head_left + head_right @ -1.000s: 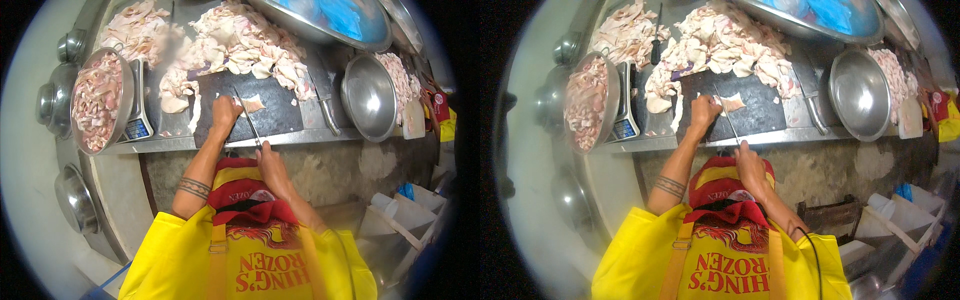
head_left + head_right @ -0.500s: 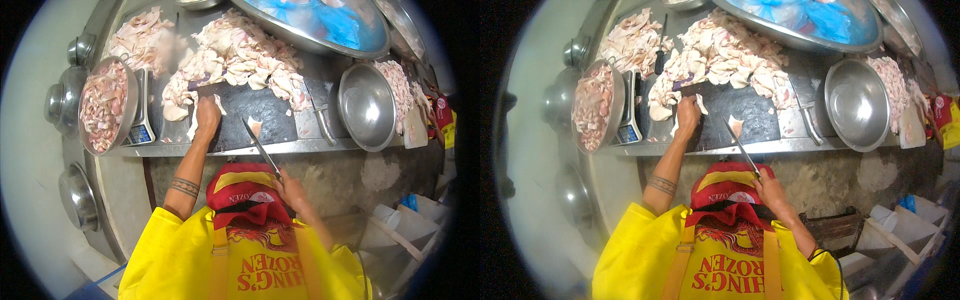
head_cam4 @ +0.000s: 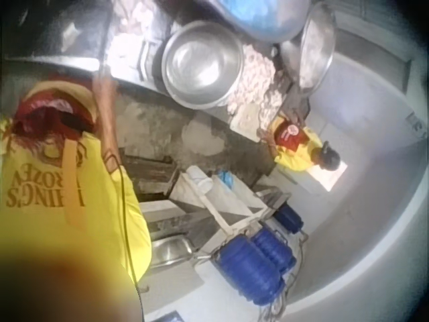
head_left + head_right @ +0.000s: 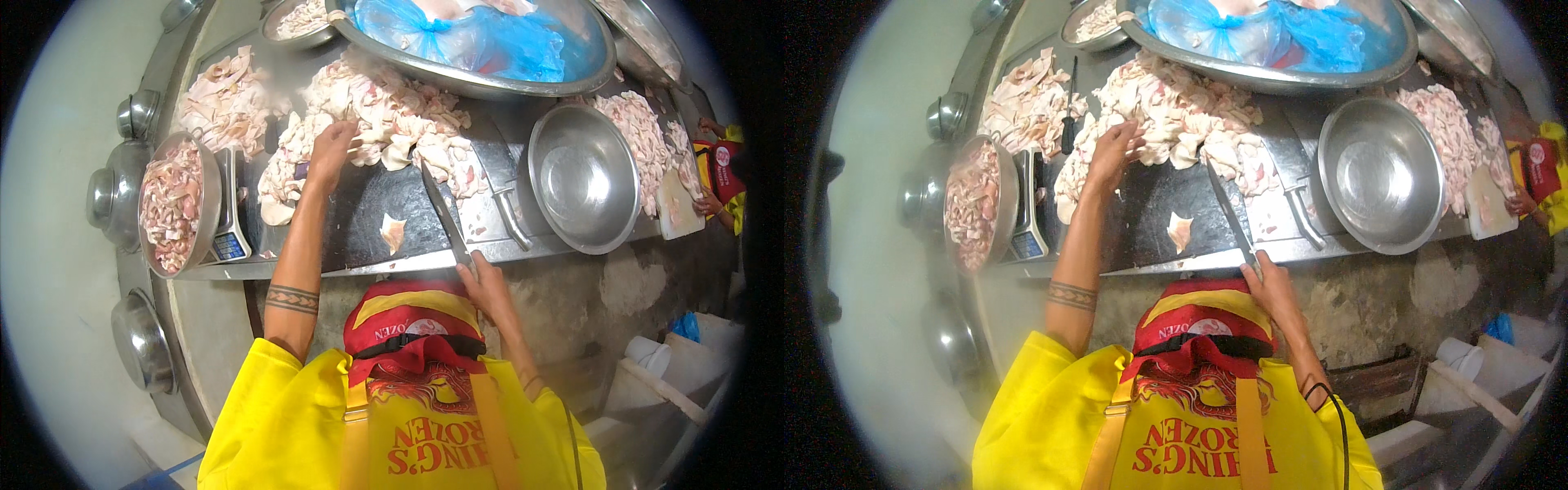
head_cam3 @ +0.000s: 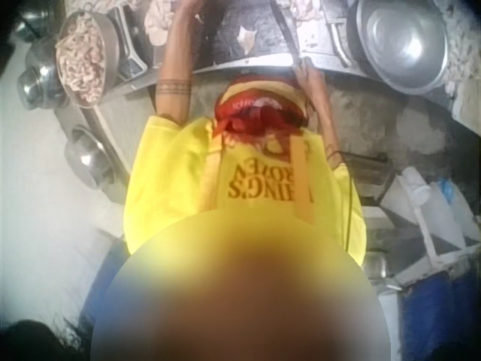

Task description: The person repeatedly cuts pieces of raw meat on a cutting board using a knife and places the cut pieces into a metal bowl. The person continues this process throughout the clip.

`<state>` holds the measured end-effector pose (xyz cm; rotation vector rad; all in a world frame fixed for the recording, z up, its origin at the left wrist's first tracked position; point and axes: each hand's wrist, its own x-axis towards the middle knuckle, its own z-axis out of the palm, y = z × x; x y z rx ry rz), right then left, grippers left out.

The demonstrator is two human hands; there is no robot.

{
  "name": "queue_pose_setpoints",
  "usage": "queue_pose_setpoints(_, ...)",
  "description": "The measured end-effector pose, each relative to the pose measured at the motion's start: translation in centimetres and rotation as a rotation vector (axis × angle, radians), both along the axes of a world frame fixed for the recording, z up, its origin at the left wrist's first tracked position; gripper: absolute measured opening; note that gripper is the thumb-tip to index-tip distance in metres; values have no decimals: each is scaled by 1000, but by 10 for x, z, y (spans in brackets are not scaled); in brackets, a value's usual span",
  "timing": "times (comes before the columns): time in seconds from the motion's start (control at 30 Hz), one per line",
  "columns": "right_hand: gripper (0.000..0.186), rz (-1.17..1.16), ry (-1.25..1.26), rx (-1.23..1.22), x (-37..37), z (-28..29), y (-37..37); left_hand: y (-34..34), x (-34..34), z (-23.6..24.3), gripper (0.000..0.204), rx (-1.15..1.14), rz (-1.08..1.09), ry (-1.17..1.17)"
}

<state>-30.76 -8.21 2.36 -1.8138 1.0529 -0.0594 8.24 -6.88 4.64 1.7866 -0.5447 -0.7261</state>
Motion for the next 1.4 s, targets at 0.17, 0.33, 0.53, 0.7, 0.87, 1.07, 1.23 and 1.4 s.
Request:
queue_pose_setpoints(0.17,34,8,-74,102,-5,-12,-7,45,-81,-12,61,873,-258,-571)
queue_pose_setpoints(0.33,33,74,-113,130,-10,-21,-21,81,-158,-58,55,783,-151,-686)
queue_pose_setpoints(0.53,32,82,-121,17,-10,-17,-34,66,-147,-60,28,356,-167,-120)
queue_pose_setpoints(0.7,29,35,-129,37,-15,-21,-33,54,-100,-35,47,421,-557,-110)
queue_pose_setpoints(0.87,30,6,-17,153,-15,-23,-20,52,-70,-34,46,407,-588,-347)
queue_pose_setpoints(1.07,29,-16,37,158,-7,-21,-11,47,-81,-54,39,106,-523,-289)
queue_pose_setpoints(1.23,29,-35,40,138,-4,-23,-7,56,-89,-56,40,303,-202,-743)
queue_pose_setpoints(1.4,38,-3,25,80,-3,-26,-3,66,-120,-64,36,512,-161,-710)
